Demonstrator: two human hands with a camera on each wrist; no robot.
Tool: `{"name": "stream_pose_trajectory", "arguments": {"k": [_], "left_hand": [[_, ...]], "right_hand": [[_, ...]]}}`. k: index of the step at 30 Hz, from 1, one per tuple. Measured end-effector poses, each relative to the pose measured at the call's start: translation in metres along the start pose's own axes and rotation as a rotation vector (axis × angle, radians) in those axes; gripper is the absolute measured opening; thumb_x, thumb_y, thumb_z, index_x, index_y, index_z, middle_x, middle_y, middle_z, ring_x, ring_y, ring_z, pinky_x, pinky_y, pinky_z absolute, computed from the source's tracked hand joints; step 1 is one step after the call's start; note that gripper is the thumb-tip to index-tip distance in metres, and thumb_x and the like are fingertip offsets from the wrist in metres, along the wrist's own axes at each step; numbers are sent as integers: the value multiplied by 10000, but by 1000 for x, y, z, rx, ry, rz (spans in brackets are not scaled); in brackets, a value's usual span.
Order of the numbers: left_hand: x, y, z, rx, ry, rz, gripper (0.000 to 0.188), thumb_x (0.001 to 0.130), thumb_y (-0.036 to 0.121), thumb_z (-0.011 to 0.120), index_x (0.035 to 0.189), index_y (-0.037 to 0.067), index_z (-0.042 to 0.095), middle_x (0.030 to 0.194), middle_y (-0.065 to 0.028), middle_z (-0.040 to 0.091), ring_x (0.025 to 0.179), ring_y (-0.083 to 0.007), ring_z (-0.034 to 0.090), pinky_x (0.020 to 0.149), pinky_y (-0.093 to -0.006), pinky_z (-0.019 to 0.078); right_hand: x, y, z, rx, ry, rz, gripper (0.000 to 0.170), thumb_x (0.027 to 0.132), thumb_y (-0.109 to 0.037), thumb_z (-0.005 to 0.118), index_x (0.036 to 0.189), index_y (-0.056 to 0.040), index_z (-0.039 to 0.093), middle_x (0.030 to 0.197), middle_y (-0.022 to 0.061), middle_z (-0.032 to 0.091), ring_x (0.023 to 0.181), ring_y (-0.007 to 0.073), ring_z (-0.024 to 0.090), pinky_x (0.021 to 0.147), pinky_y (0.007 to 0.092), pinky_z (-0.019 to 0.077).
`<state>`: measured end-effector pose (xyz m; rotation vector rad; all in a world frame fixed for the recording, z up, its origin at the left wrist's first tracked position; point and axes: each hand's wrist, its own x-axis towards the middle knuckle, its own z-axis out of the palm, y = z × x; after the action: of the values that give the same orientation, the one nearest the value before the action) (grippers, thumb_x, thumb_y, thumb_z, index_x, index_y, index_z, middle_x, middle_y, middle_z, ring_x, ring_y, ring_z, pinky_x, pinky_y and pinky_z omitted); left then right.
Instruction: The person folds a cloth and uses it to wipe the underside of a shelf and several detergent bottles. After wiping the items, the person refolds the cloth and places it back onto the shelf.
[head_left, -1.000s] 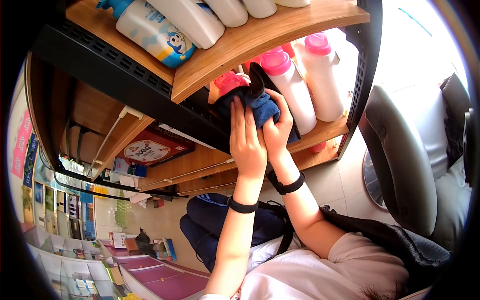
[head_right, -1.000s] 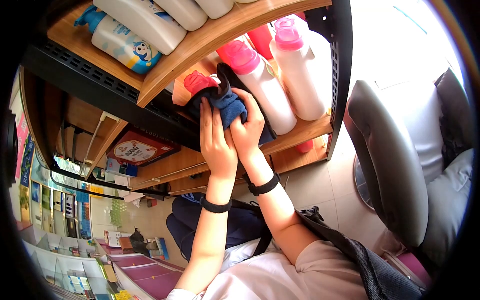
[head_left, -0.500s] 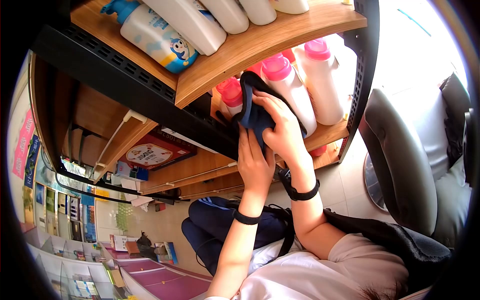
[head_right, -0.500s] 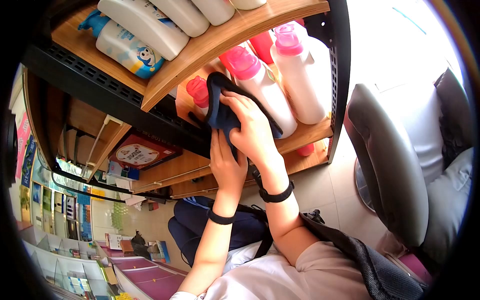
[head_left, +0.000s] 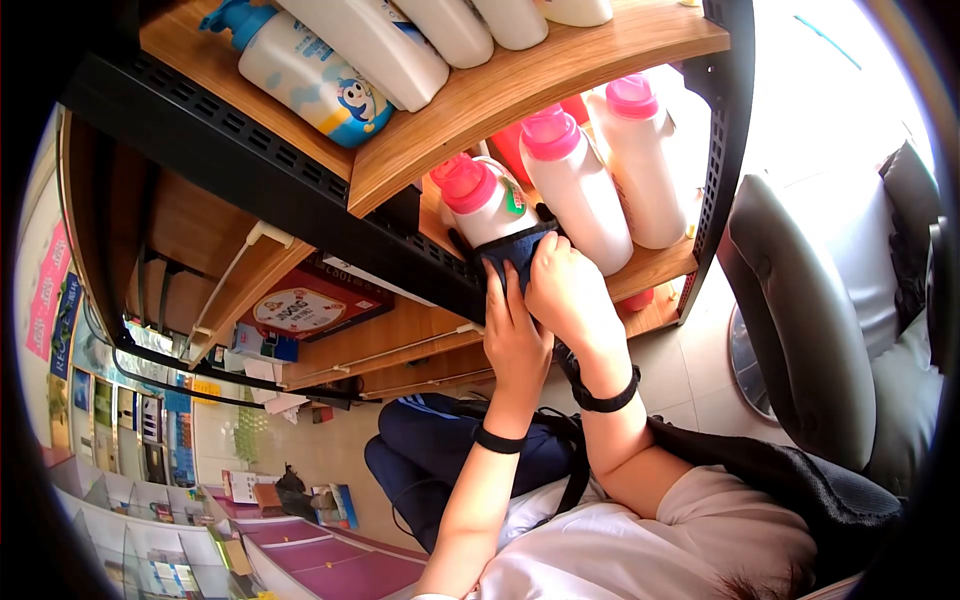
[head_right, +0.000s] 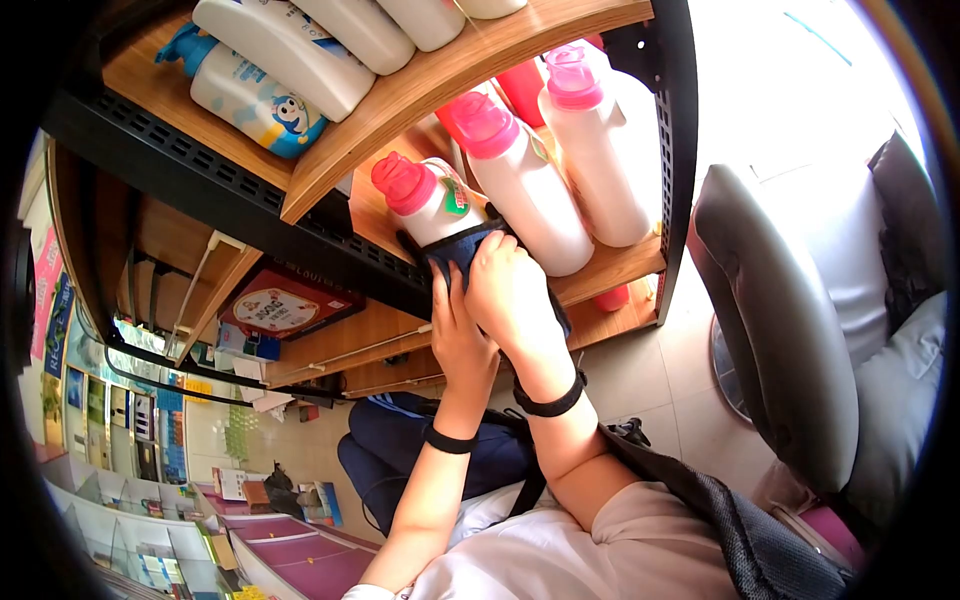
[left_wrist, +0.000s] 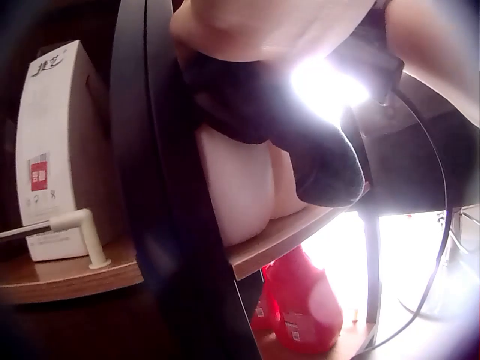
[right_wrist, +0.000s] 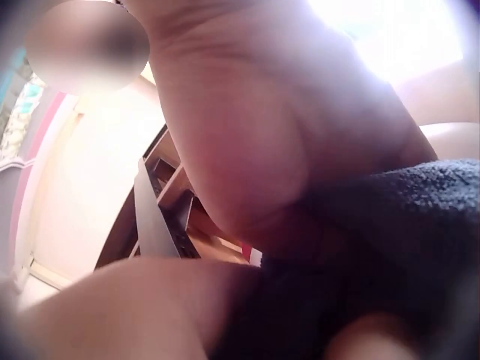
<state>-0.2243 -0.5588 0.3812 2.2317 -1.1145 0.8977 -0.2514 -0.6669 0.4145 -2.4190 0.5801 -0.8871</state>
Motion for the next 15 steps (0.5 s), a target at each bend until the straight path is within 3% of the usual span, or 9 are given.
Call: {"name": "stream_pose_trajectory", "arguments": {"k": [6, 8, 9, 12, 14, 15], "left_hand": [[-2, -1, -9, -52, -43, -41, 638, 845, 115, 788, 1419, -1, 538, 1440, -263, 521, 1282, -444, 570, 1039, -454, 514], [2, -2, -16, -81, -66, 13, 591, 803, 32, 787, 1359, 14, 588, 1288, -226, 569, 1206, -421, 593, 989, -452, 531], [4, -4, -17, -104, -50, 25, 543, 757, -43, 772, 1281, 14, 637, 1200, -195, 572, 1138, -385, 599, 939, -437, 540], [12, -7, -22, -205, -82, 31, 515, 735, -74, 755, 1235, 6, 661, 1172, -175, 575, 1086, -367, 594, 908, -441, 529], [19, -1, -30, -209, -71, 23, 519, 724, -103, 735, 1227, 10, 678, 1153, -159, 583, 1050, -352, 587, 910, -447, 504], [26, 2, -35, -197, -25, 44, 527, 730, -108, 725, 1242, 8, 675, 1147, -158, 586, 1043, -350, 584, 915, -442, 494]], "right_hand": [[-7, 8, 0, -46, -132, 29, 250, 924, -193, 634, 941, 51, 578, 797, 185, 679, 715, 316, 733, 647, 372, 606], [-8, 7, -1, 55, -108, 108, 180, 807, -88, 626, 892, 65, 587, 788, 271, 683, 731, 420, 717, 665, 476, 596], [-7, 8, -4, 55, -107, 109, 180, 807, -88, 626, 892, 65, 587, 788, 271, 683, 731, 420, 717, 665, 476, 596], [1, 13, -19, 41, -217, 146, 187, 793, -107, 645, 881, 52, 600, 825, 249, 697, 779, 429, 714, 708, 493, 589], [5, 17, -28, 135, -73, 171, 240, 788, -132, 666, 963, 30, 656, 895, 234, 709, 880, 433, 706, 802, 489, 579], [7, 15, -30, 283, 127, 147, 199, 783, -97, 665, 958, -7, 692, 940, 222, 707, 903, 395, 705, 840, 426, 569]]}}
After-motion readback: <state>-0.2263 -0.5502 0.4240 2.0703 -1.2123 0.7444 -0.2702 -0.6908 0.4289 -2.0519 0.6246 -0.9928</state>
